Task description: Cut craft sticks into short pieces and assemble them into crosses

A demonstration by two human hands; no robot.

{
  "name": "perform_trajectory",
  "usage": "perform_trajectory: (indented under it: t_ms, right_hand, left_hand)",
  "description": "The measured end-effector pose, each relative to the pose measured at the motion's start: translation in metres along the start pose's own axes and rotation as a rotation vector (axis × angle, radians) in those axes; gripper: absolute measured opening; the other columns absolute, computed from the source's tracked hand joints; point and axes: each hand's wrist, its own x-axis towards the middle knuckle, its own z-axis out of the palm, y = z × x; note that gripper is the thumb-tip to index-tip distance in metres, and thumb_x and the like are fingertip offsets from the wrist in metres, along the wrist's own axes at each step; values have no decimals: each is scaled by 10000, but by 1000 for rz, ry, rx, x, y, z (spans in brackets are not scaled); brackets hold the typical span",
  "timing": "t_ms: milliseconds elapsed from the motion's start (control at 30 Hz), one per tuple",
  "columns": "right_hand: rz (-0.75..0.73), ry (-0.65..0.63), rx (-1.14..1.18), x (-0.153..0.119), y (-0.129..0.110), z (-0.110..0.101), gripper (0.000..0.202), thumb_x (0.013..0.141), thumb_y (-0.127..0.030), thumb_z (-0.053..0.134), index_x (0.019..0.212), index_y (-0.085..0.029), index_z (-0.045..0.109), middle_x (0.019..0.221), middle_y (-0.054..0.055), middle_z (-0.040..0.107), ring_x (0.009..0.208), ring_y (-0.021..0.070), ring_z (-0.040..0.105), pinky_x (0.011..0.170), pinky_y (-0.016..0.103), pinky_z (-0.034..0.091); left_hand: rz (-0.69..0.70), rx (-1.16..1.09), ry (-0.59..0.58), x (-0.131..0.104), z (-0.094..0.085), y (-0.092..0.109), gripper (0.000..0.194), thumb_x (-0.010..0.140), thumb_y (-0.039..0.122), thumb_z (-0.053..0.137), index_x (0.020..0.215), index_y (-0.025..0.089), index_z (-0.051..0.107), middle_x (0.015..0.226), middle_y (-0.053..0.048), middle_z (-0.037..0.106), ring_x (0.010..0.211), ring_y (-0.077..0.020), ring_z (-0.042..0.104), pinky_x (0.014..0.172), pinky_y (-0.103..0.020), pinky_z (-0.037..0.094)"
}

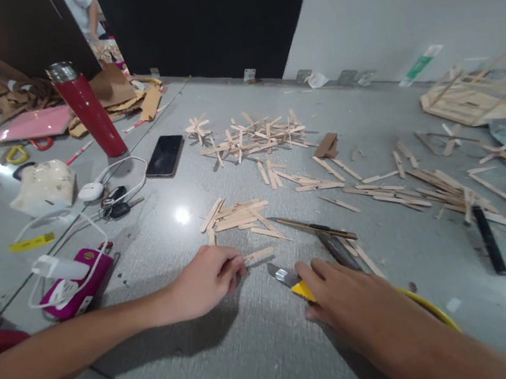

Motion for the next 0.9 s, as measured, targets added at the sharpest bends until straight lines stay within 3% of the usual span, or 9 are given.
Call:
perform_trajectory:
  t_ms: [100, 200, 300, 433, 567, 800, 900]
  right_hand:
    - [-28, -9, -57, -7, -1, 4, 471, 852, 71, 516, 1224, -166, 680, 1085, 155, 785, 833, 263, 794, 649, 325, 595]
    - [-31, 33, -32, -10, 0, 3, 655, 827, 97, 416, 1395, -162, 613, 1099, 145, 788, 722, 234, 790, 574, 303, 578]
    - [-12, 140, 69, -14, -3, 11, 795, 824, 71, 409, 1547, -241, 519, 1006, 101, 796, 628, 226, 756, 535, 310, 571]
    - [-20, 260, 202, -20, -19, 39, 912, 828, 15, 464, 1653, -366, 385, 821, 46, 763, 500, 222, 658, 484, 325, 555]
    - [-13, 303, 211, -23, -30, 54, 977, 806, 32, 467, 1693, -339, 293, 813, 23, 740, 483, 182, 618, 508, 291, 555]
    - [-58, 319, 216, -24, -25, 44, 905, 845, 9, 521, 1665, -338, 364, 899, 48, 745, 555, 191, 654, 527, 300, 579]
    - [-44, 294, 139, -23, -27, 47, 972, 807, 71, 469, 1691, -293, 295, 890, 57, 751, 548, 195, 663, 537, 305, 582]
  left_hand:
    - [-21, -11, -75, 0, -5, 1, 363, 1030, 255, 393, 713, 195, 558, 518, 27, 539, 429, -114, 463, 500, -222, 362]
    - [27, 20, -113, 1, -9, 2, 352, 1011, 223, 419, 683, 200, 544, 513, 28, 524, 444, -114, 463, 505, -217, 361]
    - [77, 60, -129, 3, -10, 4, 351, 988, 179, 443, 648, 205, 526, 499, 27, 518, 473, -124, 470, 534, -224, 369]
    - [109, 80, -117, 3, -10, 6, 373, 976, 150, 460, 611, 215, 494, 474, 28, 515, 459, -138, 477, 539, -244, 354]
    - [140, 109, -108, 4, -9, 4, 388, 985, 147, 451, 605, 225, 442, 469, 32, 502, 442, -133, 467, 522, -250, 323]
    - [141, 163, -125, 5, -7, 2, 406, 1016, 195, 440, 613, 230, 406, 483, 31, 477, 460, -131, 446, 520, -252, 305]
    - [143, 172, -127, 5, -7, 3, 402, 1014, 189, 440, 615, 230, 405, 485, 34, 466, 460, -128, 432, 520, -252, 298]
